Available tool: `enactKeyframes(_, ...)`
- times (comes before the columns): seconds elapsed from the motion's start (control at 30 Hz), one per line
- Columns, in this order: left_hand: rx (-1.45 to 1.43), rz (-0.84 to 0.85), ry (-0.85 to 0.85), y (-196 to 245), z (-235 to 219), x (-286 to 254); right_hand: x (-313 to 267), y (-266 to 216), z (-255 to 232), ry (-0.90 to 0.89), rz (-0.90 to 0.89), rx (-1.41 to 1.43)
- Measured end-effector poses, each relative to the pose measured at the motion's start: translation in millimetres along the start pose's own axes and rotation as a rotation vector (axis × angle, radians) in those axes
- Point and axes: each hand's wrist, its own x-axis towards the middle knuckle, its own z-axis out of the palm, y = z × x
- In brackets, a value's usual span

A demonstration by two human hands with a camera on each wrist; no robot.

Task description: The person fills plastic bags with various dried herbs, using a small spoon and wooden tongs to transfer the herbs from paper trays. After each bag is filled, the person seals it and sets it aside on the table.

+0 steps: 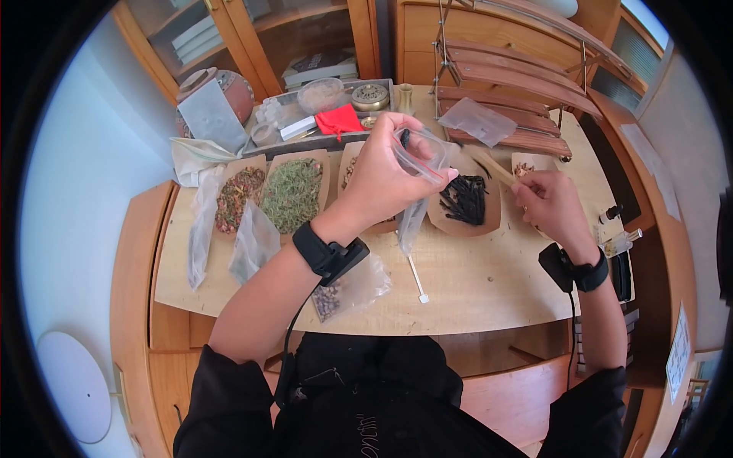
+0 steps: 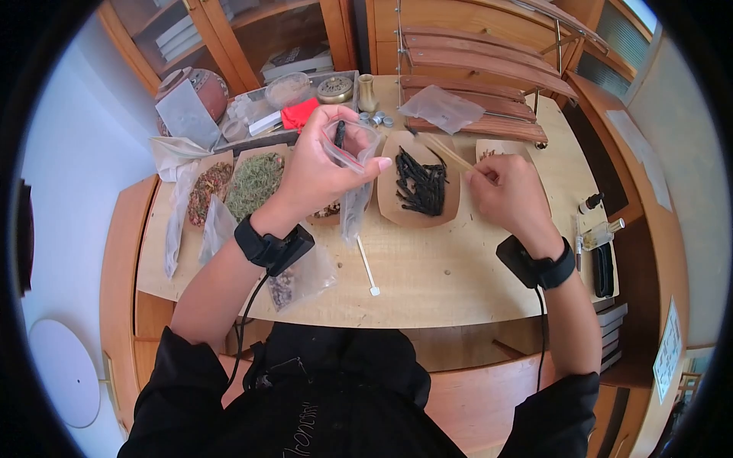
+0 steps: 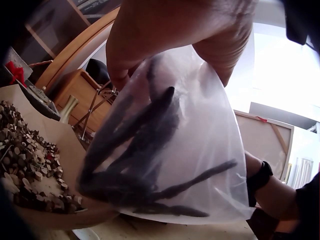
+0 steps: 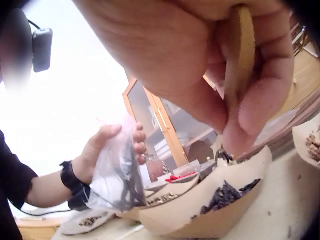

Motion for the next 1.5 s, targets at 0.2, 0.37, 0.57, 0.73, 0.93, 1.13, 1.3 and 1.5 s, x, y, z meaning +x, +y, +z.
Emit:
enactKeyframes(0.2,0.036,-0.056,-0.038,4.8,1.6,-1.1,-22.0,-58.2,-13.7,-0.016,-0.052,0.577)
enactKeyframes(0.37,0.001,-0.024,-0.028,-1.6,-0.9,-2.4,-19.3,-69.6,-8.8,0.186,-0.262,0.597)
enactKeyframes(0.57,-0.047,0.017,-0.027,-0.2,2.7,1.5,-17.2,-69.1,15.9,-0.033,-0.132,0.730)
enactKeyframes(0.73,0.037,0.064,-0.029,0.6,-5.7,2.1,-20.3,-70.2,12.0,-0.064,-0.112,0.629)
enactKeyframes(0.93,-0.017,0.006,-0.004,8.7,-9.0,1.7,-27.3,-72.0,-4.3,-0.044,-0.132,0.464)
enactKeyframes(1.13,-0.030,-0.023,-0.027,7.7,-7.5,-1.2,-28.8,-71.9,-11.0,-0.046,-0.157,0.383)
enactKeyframes(1.3,0.024,-0.023,-0.084,9.5,-7.2,-1.8,-29.3,-73.5,-17.6,-0.019,-0.221,0.194)
enactKeyframes(1.5,0.000,0.000,-0.091,8.8,-1.0,-2.5,-32.3,-75.0,-6.0,-0.052,-0.119,0.467)
